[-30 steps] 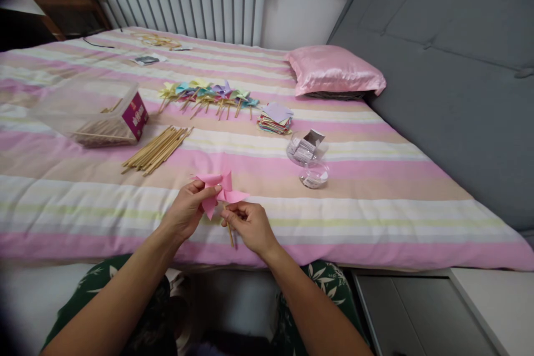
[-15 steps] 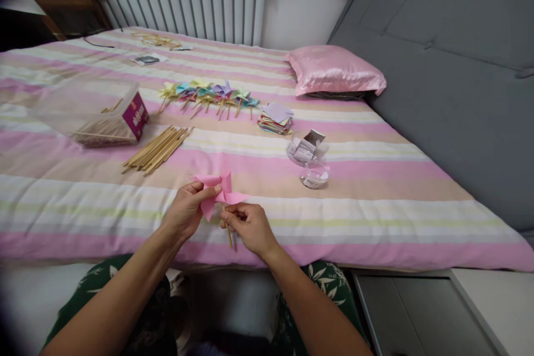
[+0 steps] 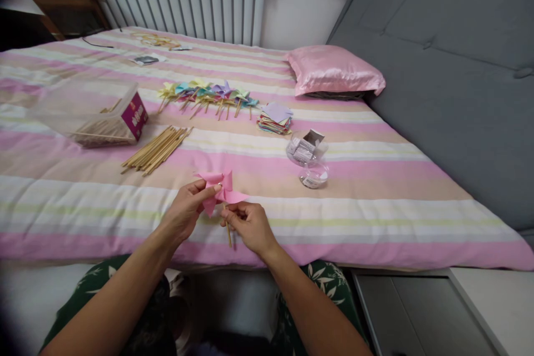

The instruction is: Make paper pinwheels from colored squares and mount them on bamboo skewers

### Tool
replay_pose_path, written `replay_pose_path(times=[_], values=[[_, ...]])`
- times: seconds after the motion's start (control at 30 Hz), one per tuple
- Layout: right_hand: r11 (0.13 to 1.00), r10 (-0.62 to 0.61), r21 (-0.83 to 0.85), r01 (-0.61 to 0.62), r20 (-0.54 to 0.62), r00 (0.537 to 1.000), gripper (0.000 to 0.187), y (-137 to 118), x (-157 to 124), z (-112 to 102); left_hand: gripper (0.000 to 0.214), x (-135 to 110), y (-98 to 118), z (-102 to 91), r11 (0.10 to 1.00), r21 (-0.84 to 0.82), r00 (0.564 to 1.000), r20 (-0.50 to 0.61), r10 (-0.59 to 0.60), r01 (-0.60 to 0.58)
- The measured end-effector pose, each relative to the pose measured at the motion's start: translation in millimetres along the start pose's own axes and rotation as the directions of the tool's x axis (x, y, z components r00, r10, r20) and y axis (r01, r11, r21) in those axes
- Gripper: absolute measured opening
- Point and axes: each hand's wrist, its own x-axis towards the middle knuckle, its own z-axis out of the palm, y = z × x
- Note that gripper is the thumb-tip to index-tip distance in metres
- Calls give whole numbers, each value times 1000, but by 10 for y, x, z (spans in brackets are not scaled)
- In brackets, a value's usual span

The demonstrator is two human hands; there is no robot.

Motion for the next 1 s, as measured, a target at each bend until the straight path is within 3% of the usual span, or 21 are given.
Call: replay_pose_path(times=[0.1, 0.27, 0.57, 0.67, 0.87, 1.0], values=[[998, 23, 59, -20, -47, 999, 28, -20, 9, -9, 26, -4, 27, -9, 1000, -14, 998, 58, 1, -1], [984, 71, 176, -42, -160, 985, 28, -46, 31, -60, 34, 8, 10, -12, 999, 22, 998, 40, -41, 40], [975, 58, 221, -26, -139, 989, 25, -38, 27, -67, 28, 28, -65, 19, 982, 185, 992, 121, 25, -48], [973, 52, 229, -11, -173, 983, 25, -30, 40, -71, 30, 17, -45, 25, 981, 193, 989, 146, 0, -29], [972, 48, 230, 45, -384, 922, 26, -16, 77, -138, 29, -16, -73, 61, 960, 272, 961, 243, -133, 64], [973, 49, 225, 44, -390, 920, 27, -15, 83, -144, 26, -17, -141, 92, 963, 260, 932, 326, -159, 73]])
